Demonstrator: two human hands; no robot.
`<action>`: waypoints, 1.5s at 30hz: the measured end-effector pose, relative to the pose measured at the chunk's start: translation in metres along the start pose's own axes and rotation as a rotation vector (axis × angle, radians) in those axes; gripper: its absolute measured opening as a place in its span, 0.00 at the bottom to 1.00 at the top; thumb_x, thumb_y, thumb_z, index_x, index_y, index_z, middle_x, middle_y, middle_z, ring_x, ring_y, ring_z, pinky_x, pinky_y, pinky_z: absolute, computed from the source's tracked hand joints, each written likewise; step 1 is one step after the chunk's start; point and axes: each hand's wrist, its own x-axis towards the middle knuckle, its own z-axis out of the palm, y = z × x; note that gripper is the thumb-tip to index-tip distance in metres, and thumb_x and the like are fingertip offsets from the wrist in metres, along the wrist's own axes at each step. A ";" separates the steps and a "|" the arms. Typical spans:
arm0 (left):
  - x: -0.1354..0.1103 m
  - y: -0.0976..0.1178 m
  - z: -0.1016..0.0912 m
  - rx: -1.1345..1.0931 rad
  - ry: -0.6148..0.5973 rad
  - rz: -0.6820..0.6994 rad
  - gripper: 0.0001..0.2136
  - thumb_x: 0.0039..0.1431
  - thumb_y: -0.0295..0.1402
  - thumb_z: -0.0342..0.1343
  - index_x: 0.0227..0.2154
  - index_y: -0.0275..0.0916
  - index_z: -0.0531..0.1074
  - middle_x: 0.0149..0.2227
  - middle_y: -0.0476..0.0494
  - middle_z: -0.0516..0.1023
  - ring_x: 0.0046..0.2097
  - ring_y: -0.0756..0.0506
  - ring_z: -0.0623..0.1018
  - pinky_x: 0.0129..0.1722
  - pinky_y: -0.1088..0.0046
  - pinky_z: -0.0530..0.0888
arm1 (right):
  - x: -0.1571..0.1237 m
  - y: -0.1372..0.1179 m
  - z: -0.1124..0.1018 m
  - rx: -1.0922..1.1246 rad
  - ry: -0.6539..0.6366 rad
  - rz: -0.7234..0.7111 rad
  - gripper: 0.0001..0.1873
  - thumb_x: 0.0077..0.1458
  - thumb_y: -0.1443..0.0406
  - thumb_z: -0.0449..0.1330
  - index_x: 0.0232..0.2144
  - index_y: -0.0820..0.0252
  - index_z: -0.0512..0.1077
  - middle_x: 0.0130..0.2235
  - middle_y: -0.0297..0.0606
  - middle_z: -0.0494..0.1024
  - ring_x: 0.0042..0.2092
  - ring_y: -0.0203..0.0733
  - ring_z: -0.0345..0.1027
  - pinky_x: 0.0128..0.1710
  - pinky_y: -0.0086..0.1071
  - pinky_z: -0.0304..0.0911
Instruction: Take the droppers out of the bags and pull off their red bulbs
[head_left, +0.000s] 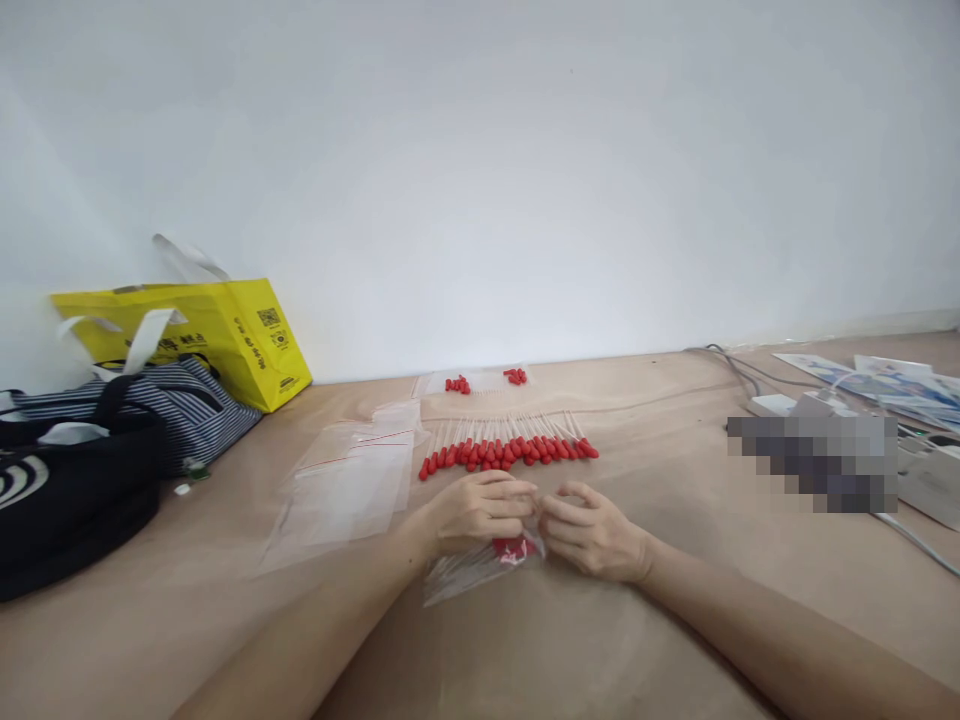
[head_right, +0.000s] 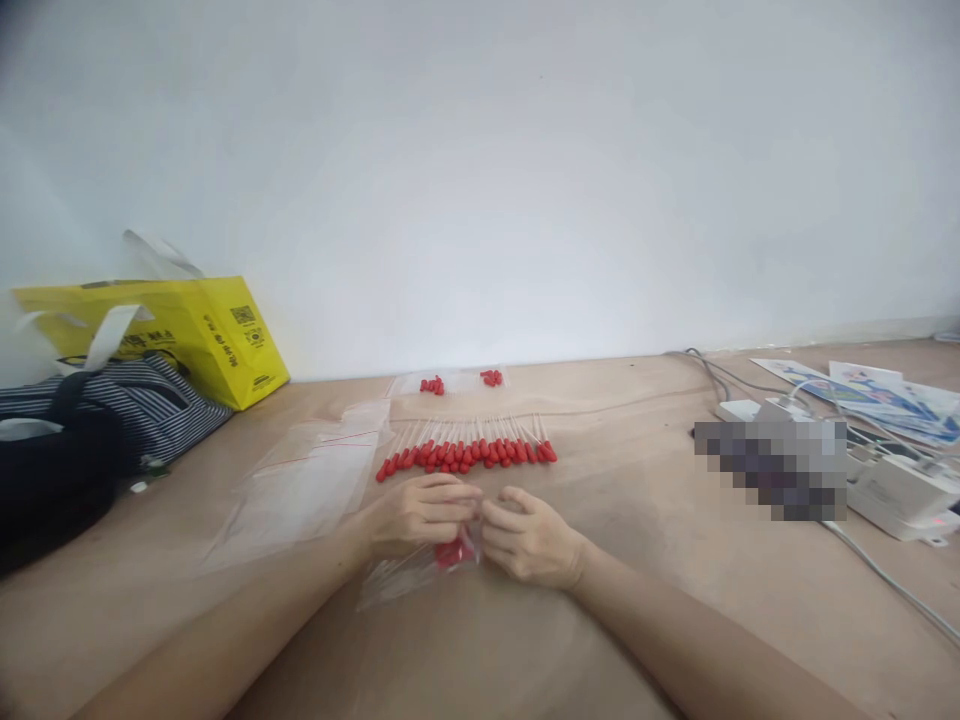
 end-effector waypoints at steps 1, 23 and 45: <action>-0.002 -0.003 -0.003 0.029 -0.027 0.085 0.11 0.60 0.30 0.43 0.26 0.42 0.69 0.42 0.53 0.74 0.52 0.50 0.66 0.51 0.69 0.61 | 0.000 0.001 0.000 -0.001 0.002 0.000 0.12 0.58 0.64 0.46 0.33 0.52 0.69 0.34 0.34 0.71 0.38 0.35 0.62 0.43 0.37 0.57; -0.057 0.050 -0.006 -0.148 -0.152 -0.547 0.23 0.59 0.38 0.42 0.57 0.42 0.48 0.58 0.42 0.54 0.58 0.42 0.56 0.55 0.59 0.59 | 0.014 0.011 -0.024 0.882 -0.300 0.577 0.10 0.47 0.67 0.54 0.34 0.59 0.71 0.25 0.32 0.70 0.26 0.32 0.61 0.26 0.26 0.58; -0.046 0.054 -0.013 -0.155 -0.304 -0.617 0.24 0.61 0.39 0.36 0.58 0.37 0.46 0.60 0.45 0.47 0.60 0.46 0.49 0.58 0.62 0.50 | 0.019 0.001 -0.020 1.037 -0.316 0.631 0.15 0.35 0.66 0.64 0.28 0.60 0.63 0.26 0.27 0.65 0.25 0.28 0.57 0.24 0.23 0.55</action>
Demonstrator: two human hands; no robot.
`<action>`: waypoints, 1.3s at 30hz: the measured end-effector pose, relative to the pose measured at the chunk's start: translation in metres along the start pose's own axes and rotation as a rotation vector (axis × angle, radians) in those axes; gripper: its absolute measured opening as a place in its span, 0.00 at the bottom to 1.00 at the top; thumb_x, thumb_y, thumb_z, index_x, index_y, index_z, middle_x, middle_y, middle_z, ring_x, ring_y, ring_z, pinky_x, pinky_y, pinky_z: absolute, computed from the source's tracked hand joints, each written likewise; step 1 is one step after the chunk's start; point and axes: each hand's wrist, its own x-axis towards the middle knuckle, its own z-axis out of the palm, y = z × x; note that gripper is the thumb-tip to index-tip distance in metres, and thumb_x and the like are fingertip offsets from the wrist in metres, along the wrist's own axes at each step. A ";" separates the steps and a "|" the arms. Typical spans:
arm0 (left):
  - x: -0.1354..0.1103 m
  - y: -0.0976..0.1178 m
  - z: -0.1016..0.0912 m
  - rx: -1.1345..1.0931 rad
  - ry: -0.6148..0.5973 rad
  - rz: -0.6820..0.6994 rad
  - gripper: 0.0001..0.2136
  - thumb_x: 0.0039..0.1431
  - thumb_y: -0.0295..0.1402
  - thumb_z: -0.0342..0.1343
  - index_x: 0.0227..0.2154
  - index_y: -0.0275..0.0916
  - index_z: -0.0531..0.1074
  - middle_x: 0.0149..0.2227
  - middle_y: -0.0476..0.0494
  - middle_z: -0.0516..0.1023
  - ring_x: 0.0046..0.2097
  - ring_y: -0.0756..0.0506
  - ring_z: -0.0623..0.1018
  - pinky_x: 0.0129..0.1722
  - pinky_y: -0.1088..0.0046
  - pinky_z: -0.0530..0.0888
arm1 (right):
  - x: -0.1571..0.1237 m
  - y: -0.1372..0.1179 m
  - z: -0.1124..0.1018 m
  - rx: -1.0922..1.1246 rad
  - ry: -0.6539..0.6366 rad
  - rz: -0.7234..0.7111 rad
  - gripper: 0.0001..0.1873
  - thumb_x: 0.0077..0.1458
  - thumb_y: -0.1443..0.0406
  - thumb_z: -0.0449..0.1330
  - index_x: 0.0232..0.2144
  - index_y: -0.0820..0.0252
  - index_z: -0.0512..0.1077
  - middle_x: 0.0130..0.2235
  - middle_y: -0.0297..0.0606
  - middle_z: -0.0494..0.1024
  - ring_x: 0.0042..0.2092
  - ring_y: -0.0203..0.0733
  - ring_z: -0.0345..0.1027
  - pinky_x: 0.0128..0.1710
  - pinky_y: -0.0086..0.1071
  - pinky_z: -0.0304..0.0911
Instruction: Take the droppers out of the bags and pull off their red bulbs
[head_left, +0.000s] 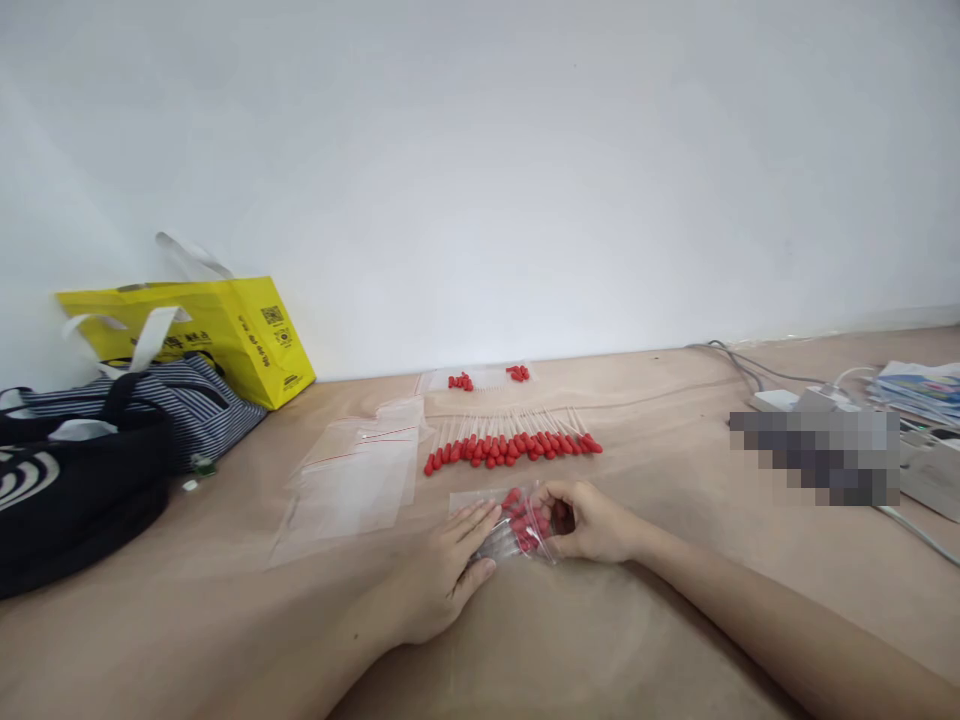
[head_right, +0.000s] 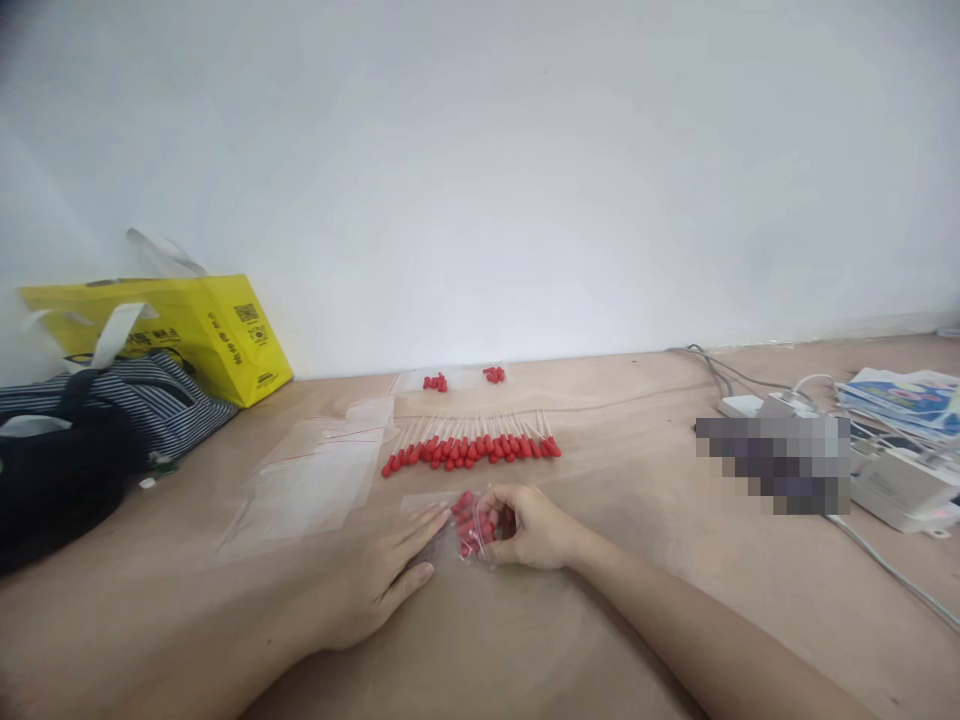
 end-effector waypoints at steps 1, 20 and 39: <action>0.000 0.000 0.000 0.002 -0.004 0.003 0.24 0.61 0.39 0.36 0.58 0.36 0.46 0.60 0.45 0.46 0.60 0.46 0.49 0.58 0.62 0.50 | 0.000 0.000 -0.002 -0.019 -0.012 -0.006 0.14 0.36 0.66 0.63 0.27 0.60 0.63 0.24 0.27 0.65 0.24 0.28 0.56 0.24 0.23 0.54; 0.000 -0.001 0.000 -0.007 -0.028 -0.010 0.24 0.61 0.41 0.35 0.58 0.39 0.44 0.61 0.47 0.44 0.60 0.46 0.48 0.58 0.62 0.49 | -0.005 0.018 -0.036 0.136 -0.023 0.074 0.16 0.35 0.61 0.65 0.26 0.62 0.65 0.25 0.29 0.66 0.25 0.28 0.57 0.23 0.24 0.54; -0.002 -0.006 0.000 -0.043 -0.001 -0.035 0.25 0.60 0.44 0.36 0.58 0.43 0.44 0.60 0.47 0.46 0.60 0.43 0.49 0.58 0.59 0.50 | -0.021 0.028 -0.070 0.315 0.063 0.190 0.19 0.35 0.60 0.66 0.30 0.63 0.68 0.25 0.33 0.73 0.25 0.32 0.67 0.26 0.28 0.64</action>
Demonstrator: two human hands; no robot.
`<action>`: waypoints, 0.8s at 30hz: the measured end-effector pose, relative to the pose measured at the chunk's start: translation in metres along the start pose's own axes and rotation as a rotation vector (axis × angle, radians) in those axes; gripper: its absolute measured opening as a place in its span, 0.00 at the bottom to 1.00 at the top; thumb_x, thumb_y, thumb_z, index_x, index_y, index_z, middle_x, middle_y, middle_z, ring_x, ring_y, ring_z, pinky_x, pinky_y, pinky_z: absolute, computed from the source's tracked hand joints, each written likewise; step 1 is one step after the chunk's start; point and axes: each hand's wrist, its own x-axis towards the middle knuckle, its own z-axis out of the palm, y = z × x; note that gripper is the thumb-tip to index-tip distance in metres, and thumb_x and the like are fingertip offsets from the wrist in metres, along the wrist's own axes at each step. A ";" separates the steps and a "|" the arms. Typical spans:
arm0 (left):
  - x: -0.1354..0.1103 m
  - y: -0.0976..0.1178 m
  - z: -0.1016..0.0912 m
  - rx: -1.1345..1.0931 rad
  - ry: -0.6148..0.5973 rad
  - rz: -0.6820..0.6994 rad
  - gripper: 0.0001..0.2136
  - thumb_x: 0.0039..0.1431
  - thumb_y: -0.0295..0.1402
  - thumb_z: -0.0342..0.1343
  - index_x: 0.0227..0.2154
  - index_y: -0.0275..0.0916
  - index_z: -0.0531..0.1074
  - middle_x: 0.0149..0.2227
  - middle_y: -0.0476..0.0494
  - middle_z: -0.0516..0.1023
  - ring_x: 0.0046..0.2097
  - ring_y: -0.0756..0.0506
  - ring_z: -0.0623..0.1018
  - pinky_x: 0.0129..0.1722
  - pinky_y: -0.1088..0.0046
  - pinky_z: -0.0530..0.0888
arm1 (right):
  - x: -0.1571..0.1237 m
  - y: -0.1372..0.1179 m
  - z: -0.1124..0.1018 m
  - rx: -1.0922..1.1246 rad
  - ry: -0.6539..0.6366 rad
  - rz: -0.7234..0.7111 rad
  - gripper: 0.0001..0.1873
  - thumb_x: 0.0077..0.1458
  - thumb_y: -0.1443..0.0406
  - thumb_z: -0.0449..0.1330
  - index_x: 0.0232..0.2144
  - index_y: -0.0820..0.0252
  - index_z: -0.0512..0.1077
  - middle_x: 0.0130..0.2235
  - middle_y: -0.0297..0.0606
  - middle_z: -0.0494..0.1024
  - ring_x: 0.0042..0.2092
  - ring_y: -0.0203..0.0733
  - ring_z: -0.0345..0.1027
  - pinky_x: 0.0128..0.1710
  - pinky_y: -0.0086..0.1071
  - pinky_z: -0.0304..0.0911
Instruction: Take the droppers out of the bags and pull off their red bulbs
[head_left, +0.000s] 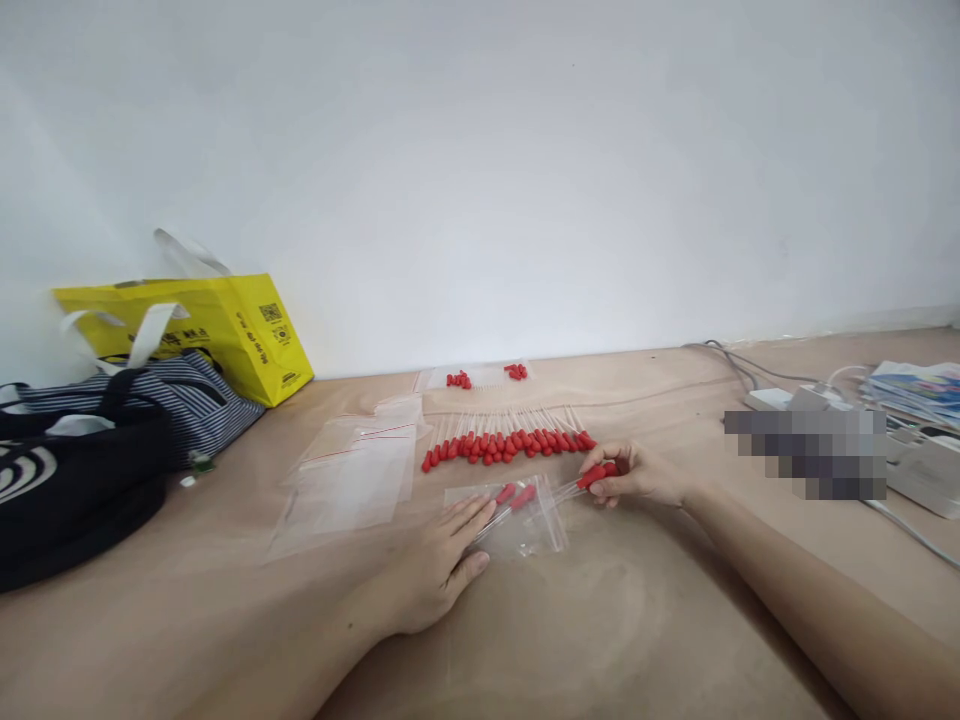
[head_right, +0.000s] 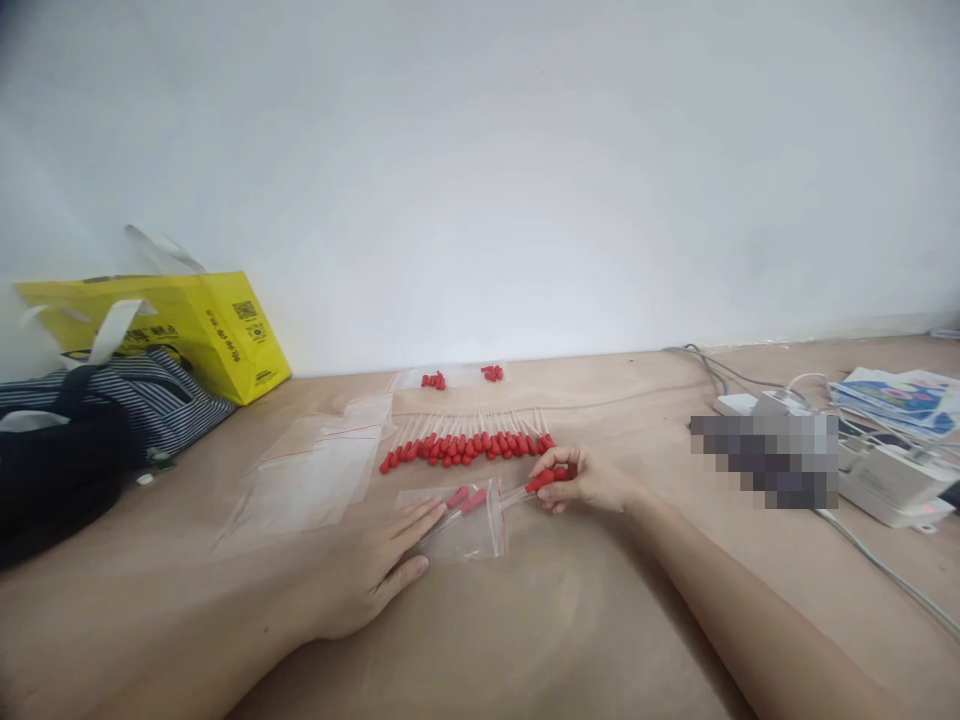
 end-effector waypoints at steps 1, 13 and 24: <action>0.000 0.000 0.000 -0.001 -0.002 -0.004 0.25 0.60 0.44 0.36 0.58 0.42 0.44 0.60 0.46 0.46 0.60 0.43 0.49 0.58 0.59 0.50 | 0.000 0.000 0.000 0.011 -0.016 0.000 0.19 0.34 0.61 0.66 0.31 0.63 0.68 0.25 0.33 0.73 0.25 0.32 0.67 0.27 0.29 0.65; 0.000 0.004 -0.003 0.006 -0.002 0.009 0.24 0.60 0.43 0.36 0.58 0.42 0.45 0.60 0.46 0.47 0.60 0.43 0.50 0.58 0.59 0.50 | -0.006 -0.011 -0.029 -0.110 0.403 -0.139 0.15 0.37 0.57 0.64 0.24 0.62 0.69 0.21 0.32 0.71 0.22 0.31 0.63 0.23 0.28 0.61; 0.000 0.005 -0.005 0.014 -0.005 0.020 0.24 0.60 0.42 0.36 0.58 0.41 0.45 0.60 0.46 0.46 0.60 0.44 0.50 0.57 0.59 0.51 | 0.045 0.001 -0.007 -0.921 0.937 -0.513 0.10 0.51 0.62 0.51 0.26 0.58 0.70 0.32 0.40 0.73 0.31 0.38 0.67 0.33 0.30 0.62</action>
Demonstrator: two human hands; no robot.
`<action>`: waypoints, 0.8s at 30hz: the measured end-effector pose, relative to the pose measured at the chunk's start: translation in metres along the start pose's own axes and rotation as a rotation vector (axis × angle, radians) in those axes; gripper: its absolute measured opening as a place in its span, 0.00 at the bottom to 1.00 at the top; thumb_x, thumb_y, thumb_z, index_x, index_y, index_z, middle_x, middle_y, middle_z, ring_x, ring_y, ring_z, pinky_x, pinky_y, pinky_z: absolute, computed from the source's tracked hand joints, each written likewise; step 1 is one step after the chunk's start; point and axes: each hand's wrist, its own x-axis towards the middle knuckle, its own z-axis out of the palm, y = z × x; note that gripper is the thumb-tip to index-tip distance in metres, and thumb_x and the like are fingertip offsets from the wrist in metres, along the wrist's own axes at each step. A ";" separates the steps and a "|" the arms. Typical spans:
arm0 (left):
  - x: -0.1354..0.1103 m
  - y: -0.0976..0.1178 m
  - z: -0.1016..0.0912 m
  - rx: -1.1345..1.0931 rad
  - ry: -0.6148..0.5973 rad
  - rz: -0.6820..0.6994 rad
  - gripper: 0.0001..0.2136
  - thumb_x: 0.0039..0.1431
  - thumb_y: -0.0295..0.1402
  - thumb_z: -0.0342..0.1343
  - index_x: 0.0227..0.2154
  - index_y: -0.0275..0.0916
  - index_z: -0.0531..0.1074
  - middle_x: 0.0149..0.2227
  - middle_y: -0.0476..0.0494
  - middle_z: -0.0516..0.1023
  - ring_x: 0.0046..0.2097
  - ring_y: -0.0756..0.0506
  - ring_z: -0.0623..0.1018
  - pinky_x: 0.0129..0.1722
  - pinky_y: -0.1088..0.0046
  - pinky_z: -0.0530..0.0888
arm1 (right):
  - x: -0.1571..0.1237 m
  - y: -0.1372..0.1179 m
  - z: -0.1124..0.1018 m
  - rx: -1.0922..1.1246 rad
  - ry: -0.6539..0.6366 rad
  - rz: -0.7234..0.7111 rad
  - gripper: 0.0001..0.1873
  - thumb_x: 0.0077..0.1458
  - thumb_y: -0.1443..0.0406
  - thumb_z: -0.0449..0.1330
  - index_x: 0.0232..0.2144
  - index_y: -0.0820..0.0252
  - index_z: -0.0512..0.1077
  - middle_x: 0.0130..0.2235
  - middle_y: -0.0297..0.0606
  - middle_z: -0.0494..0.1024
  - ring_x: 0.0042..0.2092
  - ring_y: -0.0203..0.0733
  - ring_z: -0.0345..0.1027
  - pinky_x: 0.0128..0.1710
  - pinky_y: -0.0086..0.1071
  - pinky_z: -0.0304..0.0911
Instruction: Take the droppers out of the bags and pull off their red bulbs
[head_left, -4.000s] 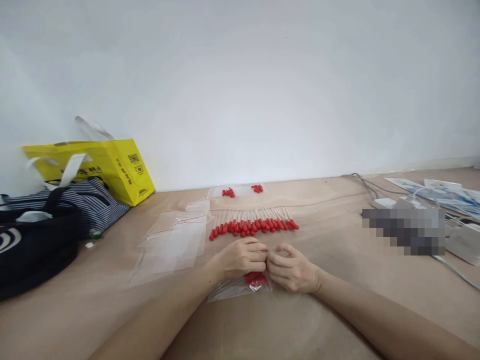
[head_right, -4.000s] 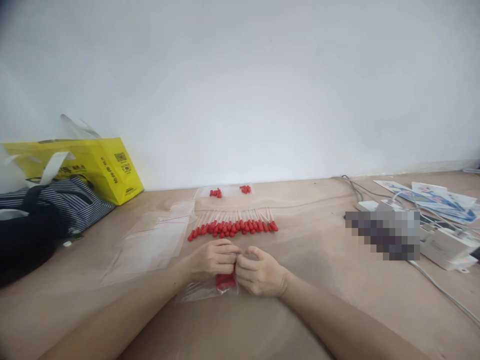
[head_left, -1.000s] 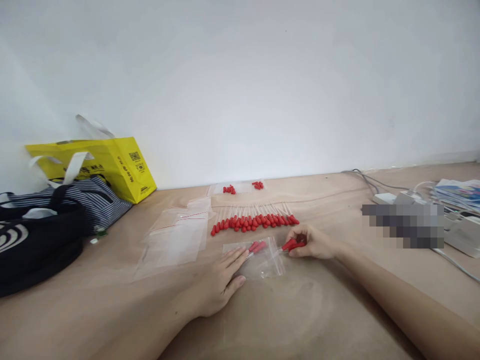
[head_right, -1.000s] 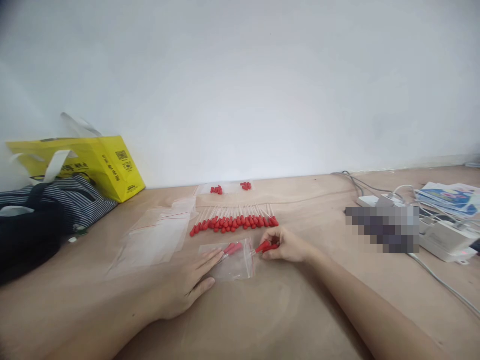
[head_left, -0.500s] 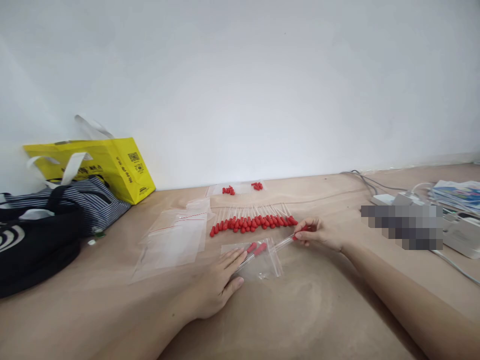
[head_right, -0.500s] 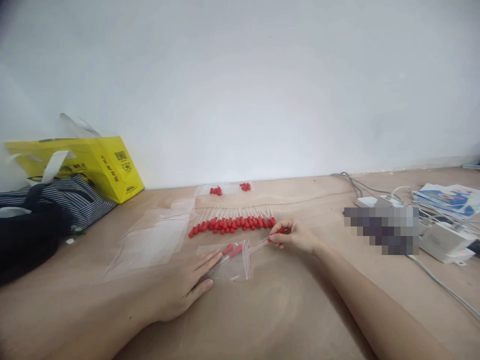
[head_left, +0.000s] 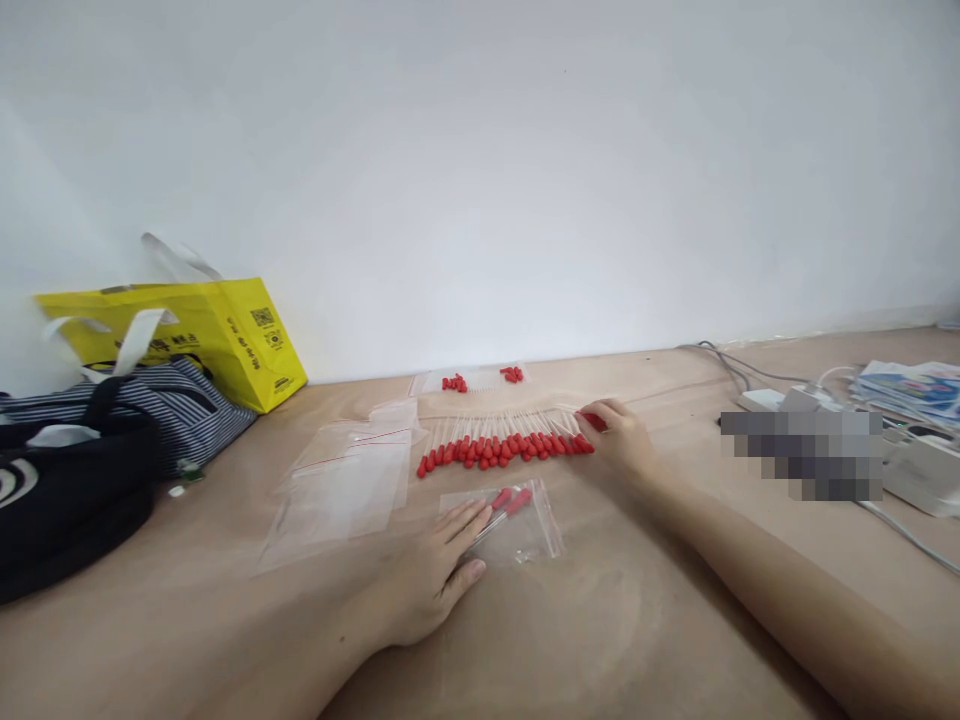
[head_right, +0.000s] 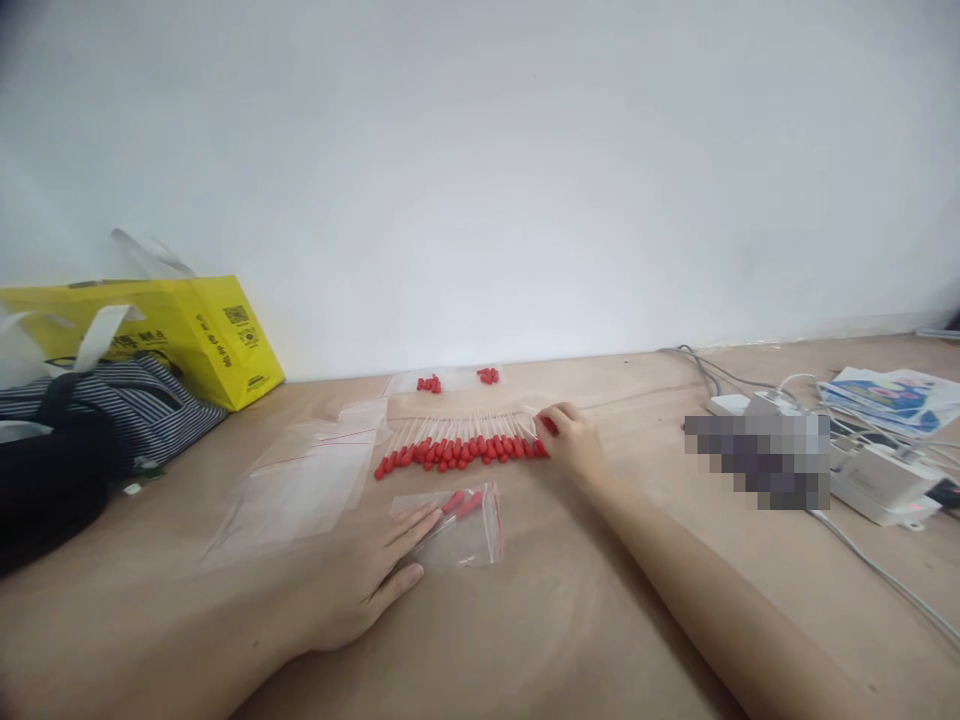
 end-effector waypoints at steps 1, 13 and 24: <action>0.000 0.000 0.000 0.000 -0.005 -0.006 0.24 0.60 0.42 0.36 0.58 0.41 0.45 0.60 0.46 0.46 0.60 0.44 0.50 0.57 0.59 0.51 | -0.002 -0.001 0.006 -0.054 -0.023 -0.033 0.11 0.52 0.63 0.49 0.26 0.58 0.70 0.33 0.40 0.72 0.32 0.38 0.67 0.33 0.30 0.61; 0.001 -0.003 0.003 -0.020 0.006 0.007 0.24 0.60 0.42 0.36 0.58 0.43 0.44 0.61 0.48 0.45 0.60 0.44 0.49 0.58 0.59 0.50 | -0.015 -0.001 0.023 -0.190 -0.149 -0.088 0.11 0.52 0.62 0.50 0.30 0.57 0.73 0.34 0.40 0.72 0.33 0.38 0.66 0.31 0.29 0.60; -0.001 -0.001 0.001 -0.008 0.004 0.001 0.24 0.60 0.42 0.36 0.58 0.41 0.45 0.60 0.46 0.47 0.60 0.44 0.49 0.58 0.59 0.50 | -0.020 0.001 0.016 -0.170 -0.176 -0.041 0.14 0.52 0.58 0.50 0.35 0.59 0.71 0.35 0.41 0.73 0.36 0.42 0.67 0.35 0.31 0.60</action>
